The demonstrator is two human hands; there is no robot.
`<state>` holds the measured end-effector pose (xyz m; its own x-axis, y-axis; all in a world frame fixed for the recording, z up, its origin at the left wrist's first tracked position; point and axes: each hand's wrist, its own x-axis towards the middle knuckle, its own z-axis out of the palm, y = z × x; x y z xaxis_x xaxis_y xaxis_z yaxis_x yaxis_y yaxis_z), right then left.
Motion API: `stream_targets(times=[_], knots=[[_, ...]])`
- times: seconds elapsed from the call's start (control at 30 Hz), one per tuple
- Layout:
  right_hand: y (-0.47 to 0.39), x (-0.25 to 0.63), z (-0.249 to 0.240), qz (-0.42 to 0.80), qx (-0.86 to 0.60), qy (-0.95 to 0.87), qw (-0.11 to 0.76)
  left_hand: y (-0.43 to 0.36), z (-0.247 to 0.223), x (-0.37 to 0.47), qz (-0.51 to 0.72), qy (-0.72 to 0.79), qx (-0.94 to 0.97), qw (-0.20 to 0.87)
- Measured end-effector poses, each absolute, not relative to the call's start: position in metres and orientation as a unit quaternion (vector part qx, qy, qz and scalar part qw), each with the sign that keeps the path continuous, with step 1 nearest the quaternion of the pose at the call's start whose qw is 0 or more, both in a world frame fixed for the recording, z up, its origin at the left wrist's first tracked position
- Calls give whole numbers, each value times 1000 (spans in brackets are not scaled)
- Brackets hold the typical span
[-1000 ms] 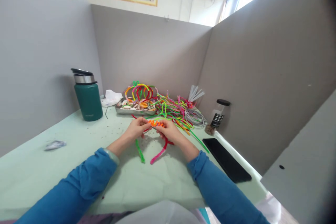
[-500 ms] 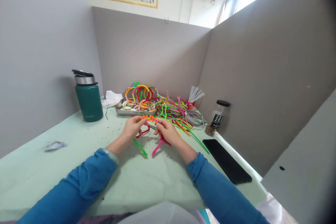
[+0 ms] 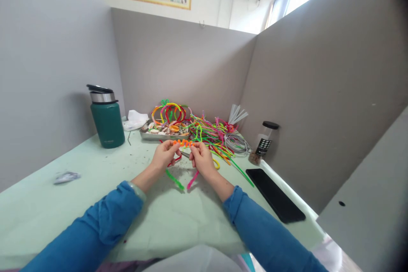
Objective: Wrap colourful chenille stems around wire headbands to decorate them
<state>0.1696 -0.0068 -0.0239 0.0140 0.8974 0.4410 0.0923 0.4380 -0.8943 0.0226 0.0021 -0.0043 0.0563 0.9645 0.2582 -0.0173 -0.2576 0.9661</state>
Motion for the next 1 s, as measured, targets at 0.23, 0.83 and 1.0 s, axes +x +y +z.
stream_targets(times=[0.23, 0.83, 1.0], knots=[[-11, 165, -20, 353, -401, -585, 609, -2, -2, 26, 559, 383, 551, 488], [-13, 162, -18, 352, -409, -558, 631, -6, 2, 27, 556, 371, 532, 520], [-8, 166, -21, 347, -417, -550, 635, -4, 0, 27, 541, 370, 554, 514]])
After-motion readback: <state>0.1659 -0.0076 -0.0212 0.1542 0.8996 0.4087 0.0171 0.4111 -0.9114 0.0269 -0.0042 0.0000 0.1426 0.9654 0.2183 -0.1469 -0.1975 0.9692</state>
